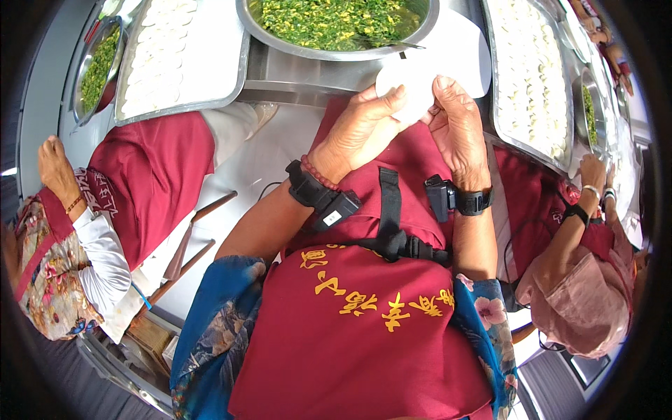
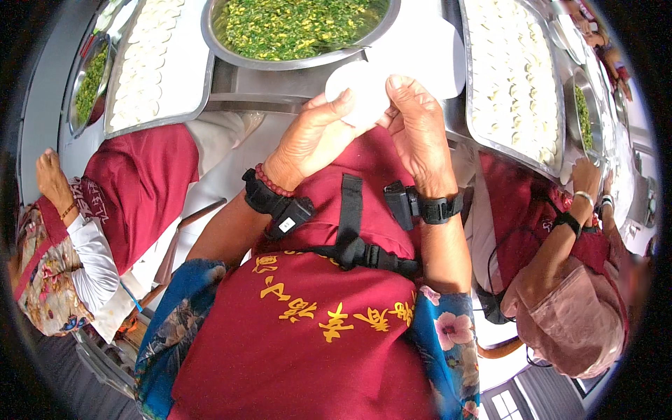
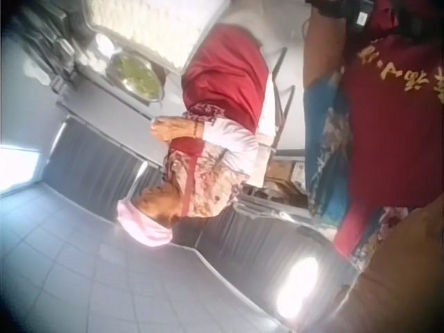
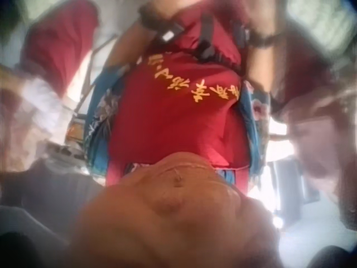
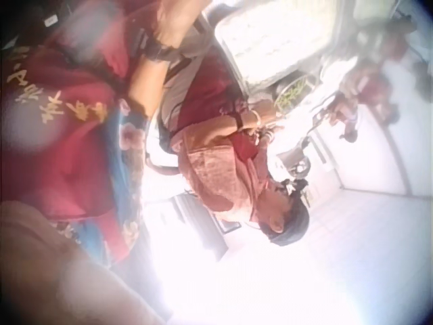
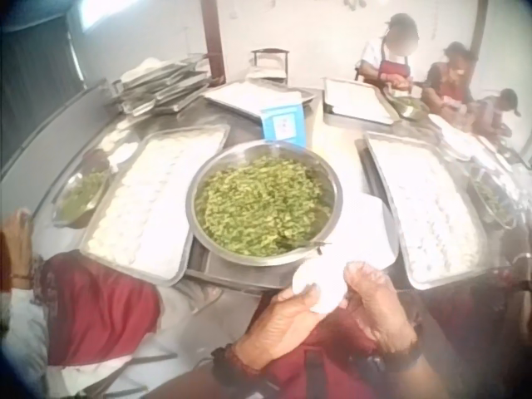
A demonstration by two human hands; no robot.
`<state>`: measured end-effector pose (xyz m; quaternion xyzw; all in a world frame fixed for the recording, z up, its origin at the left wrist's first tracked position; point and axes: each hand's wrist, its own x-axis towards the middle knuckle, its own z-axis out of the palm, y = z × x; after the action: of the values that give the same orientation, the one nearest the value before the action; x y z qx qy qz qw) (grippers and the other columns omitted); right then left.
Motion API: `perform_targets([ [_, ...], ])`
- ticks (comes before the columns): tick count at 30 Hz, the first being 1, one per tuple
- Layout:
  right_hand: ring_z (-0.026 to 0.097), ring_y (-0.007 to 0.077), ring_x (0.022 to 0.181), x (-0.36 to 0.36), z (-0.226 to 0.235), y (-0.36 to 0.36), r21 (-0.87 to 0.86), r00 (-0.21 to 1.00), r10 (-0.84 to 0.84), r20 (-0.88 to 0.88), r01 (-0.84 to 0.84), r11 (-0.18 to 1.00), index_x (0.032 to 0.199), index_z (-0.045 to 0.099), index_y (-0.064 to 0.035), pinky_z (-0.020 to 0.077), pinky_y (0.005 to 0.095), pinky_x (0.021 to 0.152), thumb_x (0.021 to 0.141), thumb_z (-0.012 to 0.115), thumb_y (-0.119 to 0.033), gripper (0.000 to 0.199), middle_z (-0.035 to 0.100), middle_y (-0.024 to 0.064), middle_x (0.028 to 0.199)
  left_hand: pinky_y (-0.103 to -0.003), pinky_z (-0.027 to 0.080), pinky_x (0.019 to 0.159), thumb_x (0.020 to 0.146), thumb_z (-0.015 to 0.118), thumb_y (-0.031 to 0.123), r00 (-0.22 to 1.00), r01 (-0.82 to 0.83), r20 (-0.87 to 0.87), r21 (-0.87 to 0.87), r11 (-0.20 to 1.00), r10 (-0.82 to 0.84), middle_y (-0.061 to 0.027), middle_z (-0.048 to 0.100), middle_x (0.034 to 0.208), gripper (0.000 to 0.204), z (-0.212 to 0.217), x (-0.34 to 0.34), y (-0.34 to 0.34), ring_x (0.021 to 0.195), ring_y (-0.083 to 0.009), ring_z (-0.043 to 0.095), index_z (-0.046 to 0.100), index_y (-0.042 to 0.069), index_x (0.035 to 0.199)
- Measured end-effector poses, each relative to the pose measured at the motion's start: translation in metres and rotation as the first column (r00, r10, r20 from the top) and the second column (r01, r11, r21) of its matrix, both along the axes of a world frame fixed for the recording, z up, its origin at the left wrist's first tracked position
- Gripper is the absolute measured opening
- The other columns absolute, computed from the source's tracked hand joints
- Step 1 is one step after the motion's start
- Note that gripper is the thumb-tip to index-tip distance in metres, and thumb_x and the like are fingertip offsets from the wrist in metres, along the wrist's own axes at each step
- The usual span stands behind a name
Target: The person places green vegetable filling onto a circular piece of dough using a spoon, then folds the dough and pinches the edges together by hand to create a dumpling.
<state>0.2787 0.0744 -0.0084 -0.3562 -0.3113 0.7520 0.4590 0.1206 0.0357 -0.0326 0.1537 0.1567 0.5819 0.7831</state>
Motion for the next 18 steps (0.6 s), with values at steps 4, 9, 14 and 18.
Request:
perform_targets([
  [4,0.065,0.0132,0.081,-0.008,0.006,-0.001,0.105,0.946,-0.025,0.325,-0.010,0.994,0.106,0.064,-0.0001,0.0536,0.0250,0.073,0.093,0.067,-0.016,0.021,0.069,0.0068,0.095,-0.046,0.039,0.110,0.097,0.056,0.015,0.997,-0.069,-0.030,-0.028,0.997,0.068,-0.0138,0.056,0.132,0.044,-0.002,-0.012,-0.008,0.124,-0.0267,0.053,0.046,-0.003,0.135],
  [9,0.056,0.0065,0.075,-0.017,0.014,0.008,0.426,0.718,-0.282,0.637,-0.022,0.905,0.111,0.066,-0.0033,0.0473,0.0224,0.071,0.086,0.075,-0.012,0.028,0.065,0.0014,0.089,-0.049,0.041,0.108,0.096,0.055,0.012,0.987,-0.135,-0.099,-0.070,0.988,0.128,-0.0188,0.057,0.130,0.043,0.006,-0.042,-0.025,0.123,-0.0313,0.055,0.045,-0.007,0.134],
  [14,0.055,0.0156,0.071,-0.033,0.026,0.033,0.699,0.430,-0.551,0.715,-0.458,0.549,0.114,0.070,-0.0147,0.0476,0.0281,0.065,0.079,0.078,-0.023,0.037,0.059,0.0025,0.083,-0.052,0.042,0.107,0.099,0.049,0.015,0.986,-0.157,-0.090,-0.188,0.970,0.142,-0.0247,0.057,0.128,0.042,0.013,-0.066,-0.038,0.121,-0.0392,0.055,0.044,-0.010,0.132],
  [18,0.058,0.0224,0.074,-0.043,0.033,0.052,0.706,0.444,-0.584,0.679,-0.613,0.354,0.101,0.074,-0.0133,0.0488,0.0336,0.066,0.084,0.073,-0.025,0.021,0.060,0.0063,0.082,-0.054,0.041,0.108,0.101,0.044,0.017,0.981,-0.187,-0.088,-0.230,0.955,0.171,-0.0270,0.056,0.129,0.041,0.021,-0.078,-0.043,0.121,-0.0421,0.055,0.043,-0.011,0.131],
])
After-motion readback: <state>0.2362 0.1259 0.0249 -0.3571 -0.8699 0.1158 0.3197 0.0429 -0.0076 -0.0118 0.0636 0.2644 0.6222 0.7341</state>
